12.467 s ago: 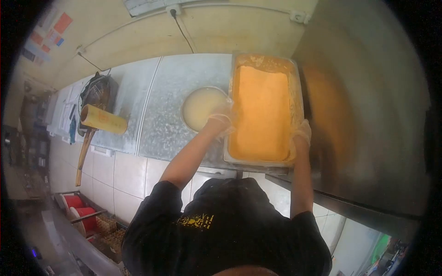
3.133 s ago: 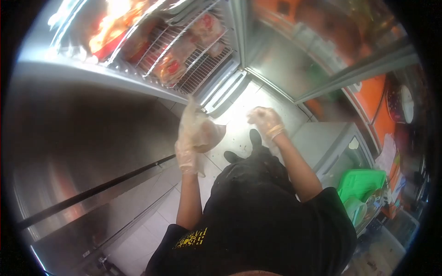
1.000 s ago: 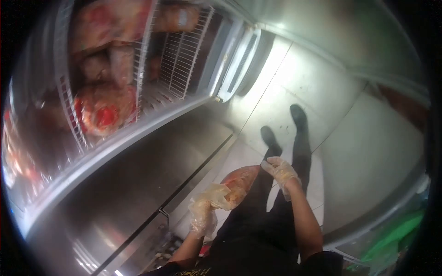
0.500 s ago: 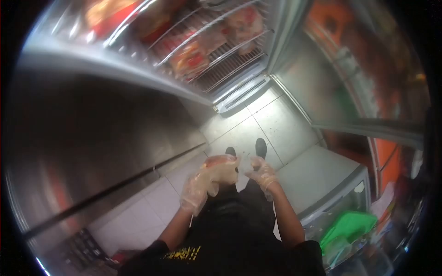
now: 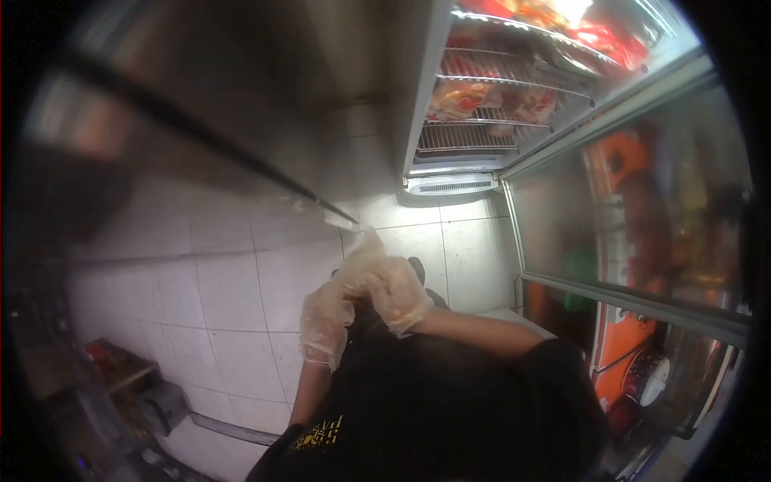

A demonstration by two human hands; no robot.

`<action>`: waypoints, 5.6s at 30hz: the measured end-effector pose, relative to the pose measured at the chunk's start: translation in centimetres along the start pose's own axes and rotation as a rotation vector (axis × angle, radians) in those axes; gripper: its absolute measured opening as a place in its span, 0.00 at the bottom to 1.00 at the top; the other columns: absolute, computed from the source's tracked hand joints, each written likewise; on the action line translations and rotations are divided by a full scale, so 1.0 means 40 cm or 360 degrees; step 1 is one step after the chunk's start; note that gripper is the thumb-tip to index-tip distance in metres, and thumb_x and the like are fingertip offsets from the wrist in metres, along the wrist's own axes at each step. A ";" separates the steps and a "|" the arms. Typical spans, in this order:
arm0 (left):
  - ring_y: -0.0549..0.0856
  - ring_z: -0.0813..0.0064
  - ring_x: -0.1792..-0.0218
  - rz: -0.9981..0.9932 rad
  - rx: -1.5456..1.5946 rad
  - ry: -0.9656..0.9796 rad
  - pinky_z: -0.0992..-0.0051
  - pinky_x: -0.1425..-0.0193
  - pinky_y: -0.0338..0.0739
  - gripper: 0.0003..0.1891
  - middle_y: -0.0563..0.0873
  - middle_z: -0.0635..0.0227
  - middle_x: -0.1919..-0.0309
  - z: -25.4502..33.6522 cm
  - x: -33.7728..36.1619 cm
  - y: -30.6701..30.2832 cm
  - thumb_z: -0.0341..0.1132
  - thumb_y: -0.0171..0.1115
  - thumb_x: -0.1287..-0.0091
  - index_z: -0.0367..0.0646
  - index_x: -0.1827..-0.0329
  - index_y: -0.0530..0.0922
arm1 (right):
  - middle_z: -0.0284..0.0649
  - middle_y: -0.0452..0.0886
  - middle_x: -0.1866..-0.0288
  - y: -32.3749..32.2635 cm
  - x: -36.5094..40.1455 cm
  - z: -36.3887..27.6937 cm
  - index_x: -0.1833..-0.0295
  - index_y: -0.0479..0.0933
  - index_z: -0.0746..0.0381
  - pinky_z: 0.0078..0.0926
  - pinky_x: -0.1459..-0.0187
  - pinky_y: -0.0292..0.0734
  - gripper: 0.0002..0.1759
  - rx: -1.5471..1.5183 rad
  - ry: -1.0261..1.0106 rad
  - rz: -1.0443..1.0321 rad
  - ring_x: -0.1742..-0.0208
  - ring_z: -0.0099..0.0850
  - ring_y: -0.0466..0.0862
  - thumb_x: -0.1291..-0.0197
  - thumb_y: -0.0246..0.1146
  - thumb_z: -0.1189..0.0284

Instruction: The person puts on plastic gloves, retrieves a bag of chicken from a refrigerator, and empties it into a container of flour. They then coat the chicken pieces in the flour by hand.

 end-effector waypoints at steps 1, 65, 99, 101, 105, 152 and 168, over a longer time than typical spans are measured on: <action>0.88 0.64 0.60 0.0116 -0.0002 0.0002 0.66 0.56 0.80 0.17 0.91 0.58 0.59 -0.014 0.029 -0.041 0.39 0.54 0.24 0.33 0.51 0.85 | 0.49 0.84 0.61 0.042 -0.020 -0.033 0.52 0.82 0.65 0.38 0.55 0.81 0.11 0.0058 -0.0060 -0.0048 0.61 0.47 0.85 0.32 0.60 0.70; 0.82 0.70 0.54 0.0111 -0.0029 0.1297 0.70 0.49 0.78 0.15 0.82 0.67 0.53 -0.859 -0.288 -3.701 0.29 0.75 0.38 0.42 0.49 0.84 | 0.36 0.85 0.60 3.171 -1.529 -1.401 0.53 0.82 0.65 0.26 0.58 0.79 0.09 -0.0999 -0.0153 -0.0056 0.60 0.23 0.82 0.30 0.64 0.70; 0.85 0.70 0.52 -0.1025 0.0940 0.0660 0.68 0.50 0.80 0.11 0.87 0.63 0.54 -0.844 -0.969 -3.962 0.34 0.61 0.25 0.39 0.47 0.83 | 0.46 0.85 0.73 3.118 -2.019 -1.428 0.66 0.82 0.65 0.31 0.69 0.76 0.18 0.0011 -0.0058 0.0580 0.73 0.32 0.83 0.26 0.61 0.63; 0.86 0.63 0.55 -0.1078 0.0545 0.0850 0.66 0.52 0.81 0.10 0.87 0.59 0.58 -0.801 -0.991 -3.966 0.33 0.61 0.26 0.38 0.49 0.84 | 0.46 0.84 0.74 3.108 -2.026 -1.419 0.67 0.81 0.65 0.31 0.69 0.76 0.19 -0.0028 -0.0046 0.0668 0.74 0.33 0.83 0.26 0.60 0.63; 0.88 0.70 0.58 -0.0965 -0.0526 0.1408 0.69 0.57 0.82 0.10 0.89 0.59 0.59 -0.720 -1.017 -3.972 0.28 0.61 0.26 0.38 0.45 0.82 | 0.47 0.83 0.76 3.084 -2.035 -1.409 0.69 0.80 0.65 0.32 0.71 0.75 0.20 0.0154 -0.0031 0.0784 0.76 0.33 0.82 0.26 0.60 0.63; 0.86 0.62 0.44 -0.0960 0.2153 -0.0250 0.61 0.38 0.82 0.18 0.85 0.62 0.46 -0.946 -1.130 -3.610 0.40 0.62 0.26 0.47 0.37 0.76 | 0.43 0.81 0.40 3.218 -2.055 -0.923 0.27 0.60 0.56 0.31 0.42 0.82 0.46 -0.0646 0.0076 0.1204 0.43 0.33 0.84 0.50 0.76 0.79; 0.85 0.63 0.45 -0.0576 0.2191 0.0097 0.66 0.42 0.83 0.16 0.85 0.63 0.48 -0.913 -1.324 -3.676 0.40 0.61 0.29 0.46 0.41 0.77 | 0.42 0.84 0.47 3.131 -1.944 -0.865 0.35 0.70 0.53 0.35 0.52 0.84 0.31 -0.0270 0.0787 0.1084 0.50 0.36 0.87 0.42 0.74 0.73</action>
Point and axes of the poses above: each hand's wrist, its own x-axis away from the middle knuckle, its own y-axis out of the palm, z = x × y, the point moved 2 cm from there along -x, towards the middle knuckle
